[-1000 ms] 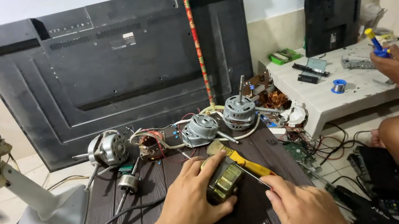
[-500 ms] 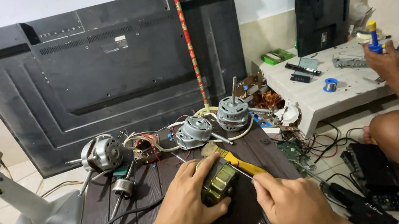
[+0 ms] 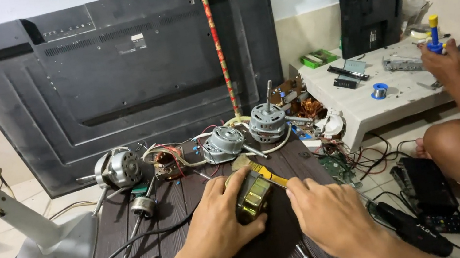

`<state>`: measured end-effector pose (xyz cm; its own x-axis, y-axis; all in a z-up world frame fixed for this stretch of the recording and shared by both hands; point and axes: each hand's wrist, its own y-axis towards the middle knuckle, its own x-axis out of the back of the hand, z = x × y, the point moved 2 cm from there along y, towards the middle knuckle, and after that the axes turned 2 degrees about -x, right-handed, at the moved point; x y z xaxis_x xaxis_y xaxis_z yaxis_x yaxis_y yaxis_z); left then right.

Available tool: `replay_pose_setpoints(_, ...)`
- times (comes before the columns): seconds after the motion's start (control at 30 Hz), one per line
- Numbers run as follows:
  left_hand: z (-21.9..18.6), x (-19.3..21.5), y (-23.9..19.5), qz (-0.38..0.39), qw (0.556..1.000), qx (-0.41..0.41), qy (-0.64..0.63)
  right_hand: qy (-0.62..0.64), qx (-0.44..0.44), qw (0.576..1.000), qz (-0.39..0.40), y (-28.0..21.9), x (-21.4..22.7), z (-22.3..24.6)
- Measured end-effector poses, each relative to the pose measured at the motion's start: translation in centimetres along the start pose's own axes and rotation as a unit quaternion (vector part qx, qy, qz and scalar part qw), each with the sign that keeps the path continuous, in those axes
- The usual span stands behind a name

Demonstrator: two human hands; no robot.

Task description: The person assembles small electromechanical components on a low table, using a screwdriver and pliers to fit parts together. They handle multiple motor-like units, aligning shafts and attaching housings while other electronics and tools are scattered around.

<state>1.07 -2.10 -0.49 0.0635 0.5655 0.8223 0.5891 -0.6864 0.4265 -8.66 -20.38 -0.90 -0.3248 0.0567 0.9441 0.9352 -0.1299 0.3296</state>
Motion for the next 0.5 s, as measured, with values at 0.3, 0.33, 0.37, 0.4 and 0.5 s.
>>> replay_pose_setpoints(0.3, 1.0, -0.5, 0.1, -0.004, 1.0, -0.005, -0.028, 0.026, -0.023, 0.999, -0.004, 0.9, 0.3, 0.8)
replay_pose_setpoints(0.33, 0.9, -0.4, 0.1, -0.005, 1.0, -0.003, -0.028, 0.026, -0.021, 0.999, -0.004, 1.1, 0.2, 0.7)
replay_pose_setpoints(0.37, 0.8, -0.4, 0.0, -0.011, 1.0, -0.014, -0.019, 0.05, -0.04, 0.998, 0.015, 0.9, 0.0, 0.6)
replay_pose_setpoints(0.4, 0.6, -0.4, -0.1, -0.017, 1.0, -0.024, -0.01, 0.074, -0.058, 0.995, 0.034, 0.7, -0.3, 0.4)
replay_pose_setpoints(0.5, 0.5, -0.5, -0.1, -0.03, 0.999, -0.037, -0.012, 0.088, -0.069, 0.993, 0.026, 0.5, -0.5, 0.2)
